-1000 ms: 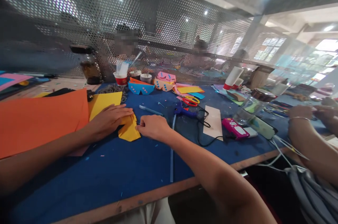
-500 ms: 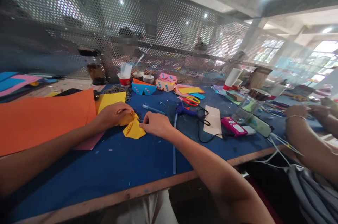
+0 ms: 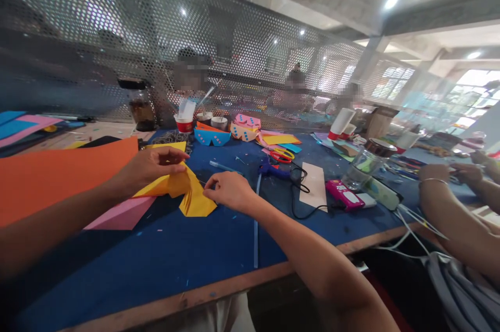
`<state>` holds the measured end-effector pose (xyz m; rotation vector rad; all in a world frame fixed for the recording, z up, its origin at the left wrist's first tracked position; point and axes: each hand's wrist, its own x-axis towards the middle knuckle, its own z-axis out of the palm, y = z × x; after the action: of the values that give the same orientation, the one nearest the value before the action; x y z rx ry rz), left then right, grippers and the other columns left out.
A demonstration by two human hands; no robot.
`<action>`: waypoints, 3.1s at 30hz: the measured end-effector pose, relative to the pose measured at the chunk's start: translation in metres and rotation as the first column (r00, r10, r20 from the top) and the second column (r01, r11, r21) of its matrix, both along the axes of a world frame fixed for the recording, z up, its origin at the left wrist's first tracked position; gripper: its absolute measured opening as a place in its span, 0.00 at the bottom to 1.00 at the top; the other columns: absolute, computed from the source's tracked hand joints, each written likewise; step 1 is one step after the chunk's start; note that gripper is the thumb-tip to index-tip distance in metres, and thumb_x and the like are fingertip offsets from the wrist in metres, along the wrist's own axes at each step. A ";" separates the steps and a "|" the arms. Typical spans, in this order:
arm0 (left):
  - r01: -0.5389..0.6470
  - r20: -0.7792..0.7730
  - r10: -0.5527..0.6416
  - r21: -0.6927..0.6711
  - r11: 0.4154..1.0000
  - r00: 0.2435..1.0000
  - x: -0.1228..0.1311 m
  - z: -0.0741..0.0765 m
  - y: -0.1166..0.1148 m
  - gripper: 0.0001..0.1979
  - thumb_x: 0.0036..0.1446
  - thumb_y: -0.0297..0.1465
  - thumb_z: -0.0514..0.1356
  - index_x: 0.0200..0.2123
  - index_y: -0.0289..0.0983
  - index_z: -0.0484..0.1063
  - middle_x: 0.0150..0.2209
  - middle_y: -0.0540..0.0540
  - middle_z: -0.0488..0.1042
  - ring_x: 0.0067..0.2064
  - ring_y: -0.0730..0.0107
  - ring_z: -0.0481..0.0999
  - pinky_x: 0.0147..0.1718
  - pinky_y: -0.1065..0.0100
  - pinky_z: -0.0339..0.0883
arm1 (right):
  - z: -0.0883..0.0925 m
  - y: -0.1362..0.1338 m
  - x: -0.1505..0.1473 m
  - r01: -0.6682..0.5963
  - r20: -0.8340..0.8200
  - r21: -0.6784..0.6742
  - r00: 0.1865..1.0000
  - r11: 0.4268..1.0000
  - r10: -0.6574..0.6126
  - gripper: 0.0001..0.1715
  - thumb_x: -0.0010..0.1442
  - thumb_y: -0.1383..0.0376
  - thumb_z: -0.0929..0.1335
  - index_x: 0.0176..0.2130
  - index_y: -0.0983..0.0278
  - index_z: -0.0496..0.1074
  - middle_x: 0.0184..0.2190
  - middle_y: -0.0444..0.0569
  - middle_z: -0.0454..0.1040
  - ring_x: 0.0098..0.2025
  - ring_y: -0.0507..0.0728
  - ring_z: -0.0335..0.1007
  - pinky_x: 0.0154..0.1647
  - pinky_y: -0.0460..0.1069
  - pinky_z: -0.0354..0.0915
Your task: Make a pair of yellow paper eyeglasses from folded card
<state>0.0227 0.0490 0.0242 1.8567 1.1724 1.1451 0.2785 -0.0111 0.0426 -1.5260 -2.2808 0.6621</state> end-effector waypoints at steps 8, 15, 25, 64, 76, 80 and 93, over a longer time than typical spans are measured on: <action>-0.062 -0.158 0.136 0.400 0.915 0.978 0.008 0.034 -0.059 0.11 0.62 0.41 0.66 0.43 0.43 0.80 0.39 0.47 0.81 0.40 0.59 0.80 0.42 0.60 0.76 | -0.004 0.003 0.007 0.167 -0.311 0.233 0.946 0.958 -0.089 0.06 0.70 0.66 0.70 0.47 0.59 0.77 0.35 0.42 0.85 0.38 0.55 0.83 0.43 0.48 0.70; 0.356 -0.506 0.167 0.770 0.529 0.847 0.026 0.002 -0.094 0.10 0.74 0.23 0.56 0.47 0.42 0.75 0.41 0.46 0.80 0.40 0.62 0.79 0.40 0.63 0.70 | -0.005 0.011 0.003 0.101 -0.715 0.052 0.698 0.994 -0.034 0.08 0.70 0.62 0.69 0.49 0.61 0.71 0.47 0.49 0.83 0.35 0.53 0.83 0.40 0.49 0.78; 0.304 -0.428 0.027 0.682 0.665 0.903 0.035 -0.008 -0.091 0.07 0.76 0.30 0.58 0.49 0.42 0.77 0.45 0.44 0.83 0.46 0.62 0.83 0.46 0.63 0.76 | -0.008 0.018 0.003 0.056 -0.693 0.099 0.720 0.994 0.029 0.19 0.64 0.66 0.70 0.54 0.60 0.69 0.45 0.46 0.79 0.39 0.53 0.80 0.44 0.49 0.79; -0.003 0.662 0.332 -0.446 0.895 0.673 0.013 0.015 -0.045 0.06 0.57 0.24 0.69 0.37 0.39 0.77 0.34 0.48 0.84 0.32 0.70 0.83 0.32 0.71 0.81 | -0.011 0.022 0.006 0.192 -0.570 0.153 0.818 0.969 -0.072 0.09 0.68 0.60 0.72 0.43 0.63 0.80 0.41 0.48 0.84 0.41 0.55 0.80 0.46 0.49 0.74; 0.028 0.622 0.302 -0.462 0.887 0.722 0.012 0.015 -0.045 0.03 0.63 0.27 0.66 0.37 0.34 0.81 0.35 0.42 0.85 0.33 0.64 0.85 0.34 0.68 0.82 | -0.013 0.035 0.019 0.202 -0.631 0.225 0.776 0.953 -0.015 0.04 0.62 0.64 0.74 0.39 0.60 0.82 0.37 0.46 0.85 0.39 0.56 0.78 0.44 0.52 0.72; 0.042 0.612 0.290 -0.468 0.883 0.736 0.010 0.014 -0.043 0.03 0.62 0.28 0.66 0.35 0.35 0.80 0.32 0.44 0.84 0.31 0.65 0.83 0.32 0.68 0.81 | -0.013 0.037 0.021 0.176 -0.635 0.239 0.772 0.955 0.016 0.06 0.61 0.63 0.74 0.40 0.60 0.82 0.37 0.46 0.84 0.38 0.57 0.78 0.44 0.52 0.72; 0.043 0.601 0.278 -0.464 0.885 0.749 0.007 0.011 -0.038 0.05 0.56 0.29 0.70 0.30 0.36 0.78 0.31 0.47 0.82 0.32 0.70 0.80 0.35 0.70 0.78 | -0.014 0.040 0.024 0.167 -0.637 0.249 0.770 0.954 0.031 0.08 0.62 0.62 0.74 0.42 0.60 0.82 0.38 0.47 0.83 0.38 0.56 0.77 0.45 0.52 0.73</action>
<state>0.0293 0.0106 0.0351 0.8988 1.0225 1.3070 0.3023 0.0290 0.0287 -1.0234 -1.6964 0.6562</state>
